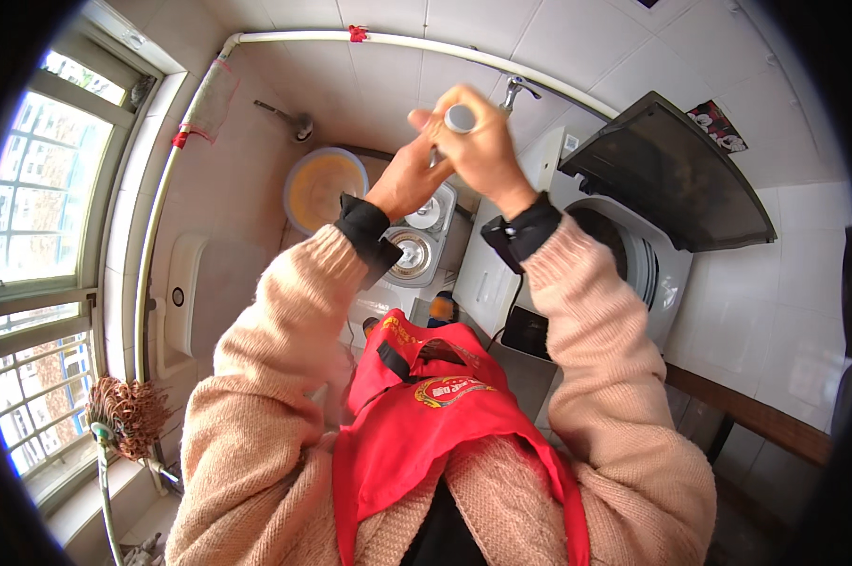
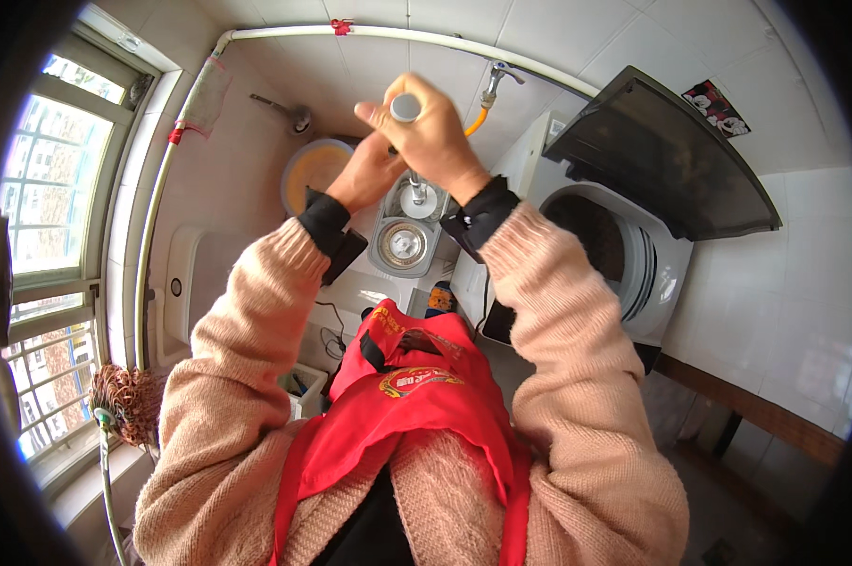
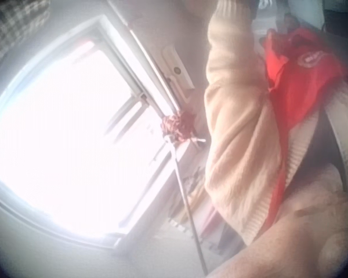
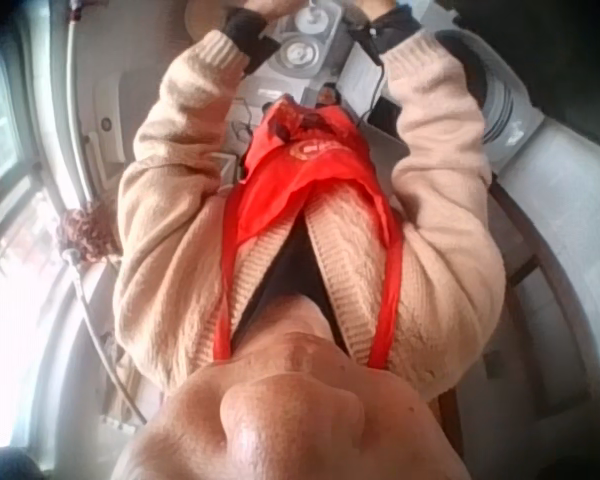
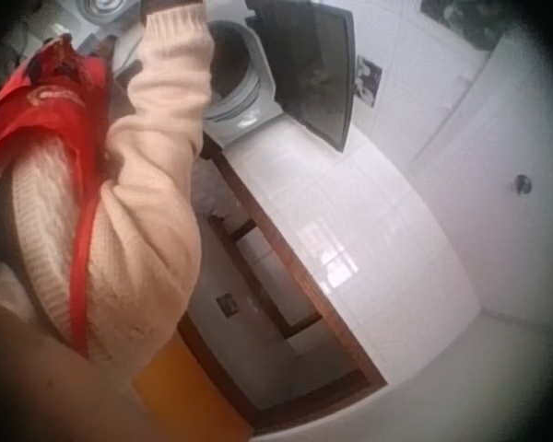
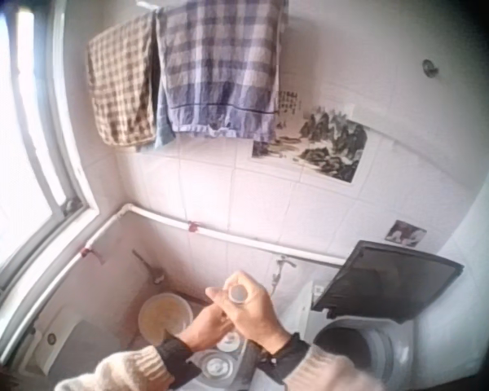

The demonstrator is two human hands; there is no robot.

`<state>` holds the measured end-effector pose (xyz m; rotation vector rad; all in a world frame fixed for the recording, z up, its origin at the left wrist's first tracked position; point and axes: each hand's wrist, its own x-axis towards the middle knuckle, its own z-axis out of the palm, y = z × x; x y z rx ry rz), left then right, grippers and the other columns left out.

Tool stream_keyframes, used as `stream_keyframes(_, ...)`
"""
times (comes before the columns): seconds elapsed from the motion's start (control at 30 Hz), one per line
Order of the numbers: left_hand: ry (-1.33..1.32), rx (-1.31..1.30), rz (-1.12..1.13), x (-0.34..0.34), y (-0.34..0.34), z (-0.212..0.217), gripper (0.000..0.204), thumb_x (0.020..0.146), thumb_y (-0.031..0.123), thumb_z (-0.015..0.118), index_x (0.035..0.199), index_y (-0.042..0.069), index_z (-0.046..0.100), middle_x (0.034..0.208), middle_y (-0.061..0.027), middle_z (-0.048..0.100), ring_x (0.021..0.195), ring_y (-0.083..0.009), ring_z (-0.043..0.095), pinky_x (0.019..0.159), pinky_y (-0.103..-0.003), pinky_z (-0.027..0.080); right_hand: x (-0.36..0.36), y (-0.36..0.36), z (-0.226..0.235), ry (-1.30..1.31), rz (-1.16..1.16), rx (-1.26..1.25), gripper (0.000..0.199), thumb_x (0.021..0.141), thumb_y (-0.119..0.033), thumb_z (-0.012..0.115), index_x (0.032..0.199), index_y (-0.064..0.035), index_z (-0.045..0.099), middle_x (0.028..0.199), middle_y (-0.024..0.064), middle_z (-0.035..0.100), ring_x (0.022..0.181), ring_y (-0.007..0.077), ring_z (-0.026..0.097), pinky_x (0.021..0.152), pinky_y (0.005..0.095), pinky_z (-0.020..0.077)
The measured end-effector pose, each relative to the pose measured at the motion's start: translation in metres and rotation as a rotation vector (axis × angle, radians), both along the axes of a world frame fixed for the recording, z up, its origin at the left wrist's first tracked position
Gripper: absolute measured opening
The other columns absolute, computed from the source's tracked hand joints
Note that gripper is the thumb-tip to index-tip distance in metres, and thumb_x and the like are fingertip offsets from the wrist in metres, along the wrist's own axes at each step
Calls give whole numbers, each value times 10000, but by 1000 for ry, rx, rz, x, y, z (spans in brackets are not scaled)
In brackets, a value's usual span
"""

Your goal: The person assembles a spin mop by inserting the mop head into the wringer bucket, then attaching the handle to the mop head and tightening the connection. The person repeatedly twists the handle to secure the assembly.

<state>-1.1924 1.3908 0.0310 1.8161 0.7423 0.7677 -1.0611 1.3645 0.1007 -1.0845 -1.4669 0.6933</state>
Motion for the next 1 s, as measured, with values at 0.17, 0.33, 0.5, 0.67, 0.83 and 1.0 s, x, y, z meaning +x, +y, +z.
stream_keyframes(0.17,-233,270,-27,-1,-18,98,355,898,137,662,1201,12,528,1031,-211,651,926,-376,624,845,-399,494,15,-15,82,10,-16,141,230,897,-161,746,822,-63,551,708,4,607,659,59,586,582,199,482)
stream_keyframes(0.33,-67,180,3,3,-6,90,323,890,119,644,1177,16,537,973,-229,654,884,-427,620,797,-427,504,-1,1,65,28,-159,49,242,885,-157,757,832,-52,546,677,-1,592,619,58,569,555,198,472)
stream_keyframes(0.5,8,141,21,4,-5,23,306,896,111,622,1180,27,543,1007,-264,651,958,-462,616,824,-452,504,1,0,-2,126,-132,29,303,848,-208,783,787,-45,535,688,15,526,652,91,461,601,261,433)
stream_keyframes(0.67,118,10,6,7,-16,-37,333,924,192,622,1205,26,553,1009,-266,659,961,-459,623,821,-469,503,-1,-21,-55,91,-160,-151,305,869,-196,763,791,-46,509,686,7,512,646,96,454,603,268,435)
stream_keyframes(0.83,228,26,-50,2,-11,-20,327,927,211,631,1185,23,560,988,-248,665,938,-450,625,811,-470,501,-2,-26,-45,15,-110,-120,289,871,-196,763,800,-52,523,687,-7,517,653,84,469,605,271,441)
stream_keyframes(1.0,52,212,-36,-8,-19,63,305,902,218,664,1109,19,559,916,-238,655,863,-451,614,741,-482,491,10,-26,51,8,-24,53,202,886,-97,723,831,-52,534,703,-7,595,687,63,579,633,230,487)
